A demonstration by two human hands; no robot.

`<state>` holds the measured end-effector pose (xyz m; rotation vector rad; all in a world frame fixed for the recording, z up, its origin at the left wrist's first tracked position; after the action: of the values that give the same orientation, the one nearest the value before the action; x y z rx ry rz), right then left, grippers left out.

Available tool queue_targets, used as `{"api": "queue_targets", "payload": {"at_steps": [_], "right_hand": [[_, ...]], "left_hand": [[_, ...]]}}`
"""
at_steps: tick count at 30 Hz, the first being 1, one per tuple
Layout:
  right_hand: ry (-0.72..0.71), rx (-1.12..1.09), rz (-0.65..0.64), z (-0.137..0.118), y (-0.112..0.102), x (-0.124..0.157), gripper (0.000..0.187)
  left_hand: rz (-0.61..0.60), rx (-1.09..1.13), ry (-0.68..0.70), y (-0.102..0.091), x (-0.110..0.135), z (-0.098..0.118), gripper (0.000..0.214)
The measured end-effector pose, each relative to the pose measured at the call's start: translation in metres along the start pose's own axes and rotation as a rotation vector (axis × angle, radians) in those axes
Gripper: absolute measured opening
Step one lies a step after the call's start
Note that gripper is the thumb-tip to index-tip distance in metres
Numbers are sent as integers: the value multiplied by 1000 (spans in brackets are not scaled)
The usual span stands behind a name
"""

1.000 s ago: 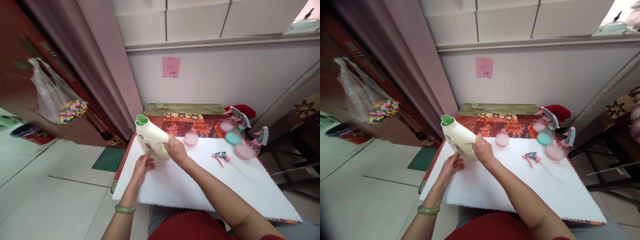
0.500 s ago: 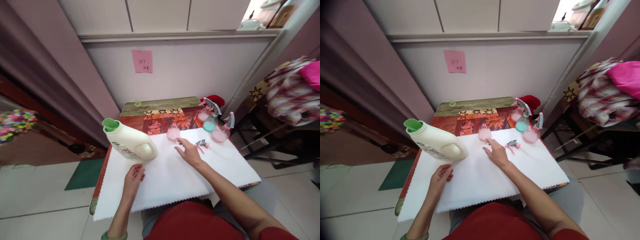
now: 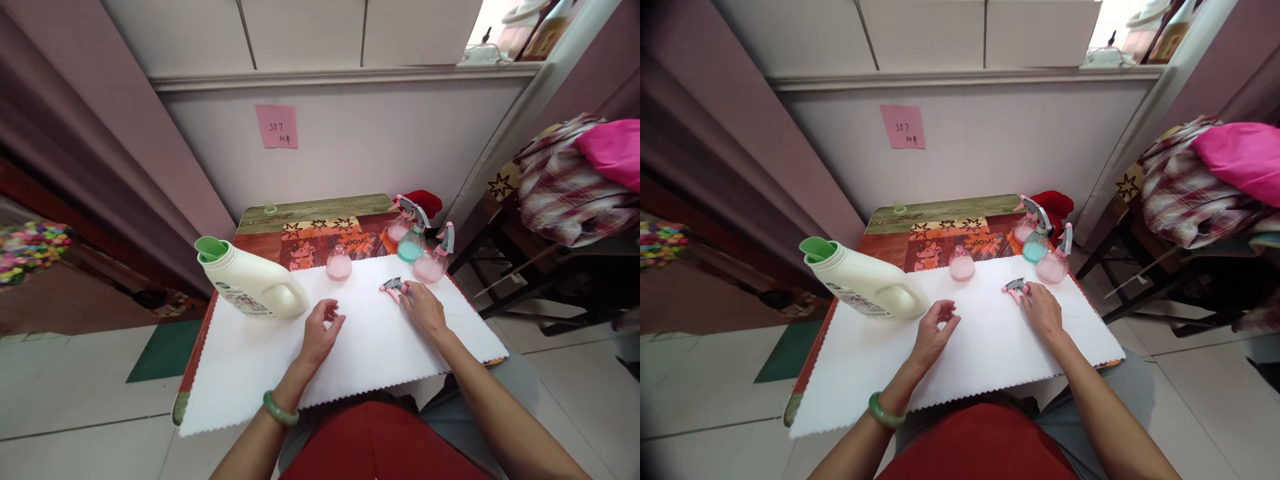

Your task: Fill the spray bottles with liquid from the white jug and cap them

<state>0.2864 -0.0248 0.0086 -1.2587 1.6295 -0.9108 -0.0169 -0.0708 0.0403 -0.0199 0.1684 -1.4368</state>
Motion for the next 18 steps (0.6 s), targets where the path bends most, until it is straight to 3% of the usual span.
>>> {"api": "queue_targets", "payload": {"at_steps": [5,11,14,18], "right_hand": [[-20,118,10,-2,3,-5,21],[-29,223,-61,-8,-1,-20,20],[1,210,-153,-10,-3,-27,21],[5,211,-174,-12,-11,-32,19]], "left_hand": [[239,-60,56,27,-51,-14,64],[367,-193,29,52,-103,-33,103],[385,-234,-25,57,-117,-45,109],[372,-273,-92,60,-125,-55,96]]}}
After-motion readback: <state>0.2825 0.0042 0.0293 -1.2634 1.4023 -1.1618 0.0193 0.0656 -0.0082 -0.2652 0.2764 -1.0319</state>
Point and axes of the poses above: each hand's wrist, its own x-axis away from the middle knuckle, its own y-axis out of the palm, z = x × y, the point moved 6 cm from there along -x, towards the middle knuckle, and after that the axes turned 3 degrees about z, right-handed, at the moved point
